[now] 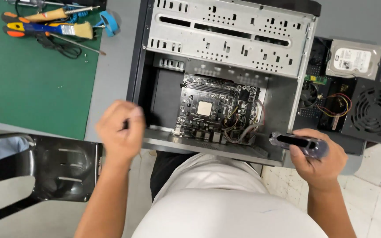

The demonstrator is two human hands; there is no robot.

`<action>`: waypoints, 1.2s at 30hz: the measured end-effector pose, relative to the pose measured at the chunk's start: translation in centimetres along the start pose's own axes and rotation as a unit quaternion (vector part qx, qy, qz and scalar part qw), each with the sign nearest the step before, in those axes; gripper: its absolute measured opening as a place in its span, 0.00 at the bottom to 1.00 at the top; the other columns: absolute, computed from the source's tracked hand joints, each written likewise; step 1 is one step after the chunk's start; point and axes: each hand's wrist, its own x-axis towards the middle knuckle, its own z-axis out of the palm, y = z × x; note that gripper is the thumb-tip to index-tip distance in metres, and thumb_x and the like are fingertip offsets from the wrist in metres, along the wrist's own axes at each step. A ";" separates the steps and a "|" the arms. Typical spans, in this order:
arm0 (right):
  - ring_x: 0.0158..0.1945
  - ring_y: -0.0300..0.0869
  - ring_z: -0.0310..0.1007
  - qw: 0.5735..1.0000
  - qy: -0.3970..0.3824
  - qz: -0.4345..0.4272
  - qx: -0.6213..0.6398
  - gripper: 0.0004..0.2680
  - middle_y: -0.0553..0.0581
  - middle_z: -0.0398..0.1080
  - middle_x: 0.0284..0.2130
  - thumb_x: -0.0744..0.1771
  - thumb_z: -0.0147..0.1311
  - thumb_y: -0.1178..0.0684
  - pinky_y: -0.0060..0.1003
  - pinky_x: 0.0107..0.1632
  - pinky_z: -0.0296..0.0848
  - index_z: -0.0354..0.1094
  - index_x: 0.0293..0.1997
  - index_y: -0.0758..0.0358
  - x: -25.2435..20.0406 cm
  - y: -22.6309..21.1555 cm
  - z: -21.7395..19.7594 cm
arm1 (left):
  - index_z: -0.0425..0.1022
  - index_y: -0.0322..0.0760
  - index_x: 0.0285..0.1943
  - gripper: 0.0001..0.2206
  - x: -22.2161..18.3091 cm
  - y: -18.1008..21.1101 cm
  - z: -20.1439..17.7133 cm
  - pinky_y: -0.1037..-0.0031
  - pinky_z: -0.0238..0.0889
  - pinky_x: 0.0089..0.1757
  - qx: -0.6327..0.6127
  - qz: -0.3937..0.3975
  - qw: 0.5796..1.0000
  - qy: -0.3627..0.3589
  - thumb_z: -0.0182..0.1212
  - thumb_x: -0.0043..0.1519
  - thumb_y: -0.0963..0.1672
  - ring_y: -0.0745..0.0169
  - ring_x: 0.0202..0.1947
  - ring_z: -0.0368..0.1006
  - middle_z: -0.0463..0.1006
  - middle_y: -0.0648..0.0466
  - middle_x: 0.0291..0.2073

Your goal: Removing a motherboard from a computer case by unscrewing it and disconnecting cables, followed by cleaning the board with a brush.

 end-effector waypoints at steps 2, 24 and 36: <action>0.32 0.42 0.71 0.998 0.019 0.039 0.045 0.13 0.56 0.72 0.34 0.65 0.50 0.45 0.29 0.35 0.65 0.71 0.38 0.67 0.0 0.4 -0.3 | 0.64 0.34 0.24 0.10 1.8 3.2 2.7 0.71 0.54 0.29 -0.036 0.026 0.997 -0.063 0.48 0.61 0.39 0.59 0.25 0.63 0.67 0.53 0.22; 0.11 0.38 0.53 0.959 -0.019 -0.035 0.281 0.15 0.58 0.59 0.13 0.58 0.47 0.47 0.27 0.16 0.50 0.63 0.26 0.77 1.5 1.4 -4.3 | 0.48 0.41 0.70 0.30 4.4 2.8 22.5 0.69 0.66 0.37 -0.007 -0.301 0.778 -0.552 0.53 0.57 0.44 0.61 0.36 0.72 0.62 0.45 0.61; 0.25 0.44 0.70 0.986 -0.073 -0.088 0.119 0.12 0.56 0.69 0.23 0.62 0.48 0.46 0.32 0.30 0.68 0.66 0.33 0.67 -0.2 0.3 -0.5 | 0.42 0.35 0.71 0.32 3.9 1.6 23.9 0.63 0.58 0.51 0.014 -0.263 0.766 -0.586 0.50 0.59 0.47 0.47 0.62 0.53 0.54 0.40 0.63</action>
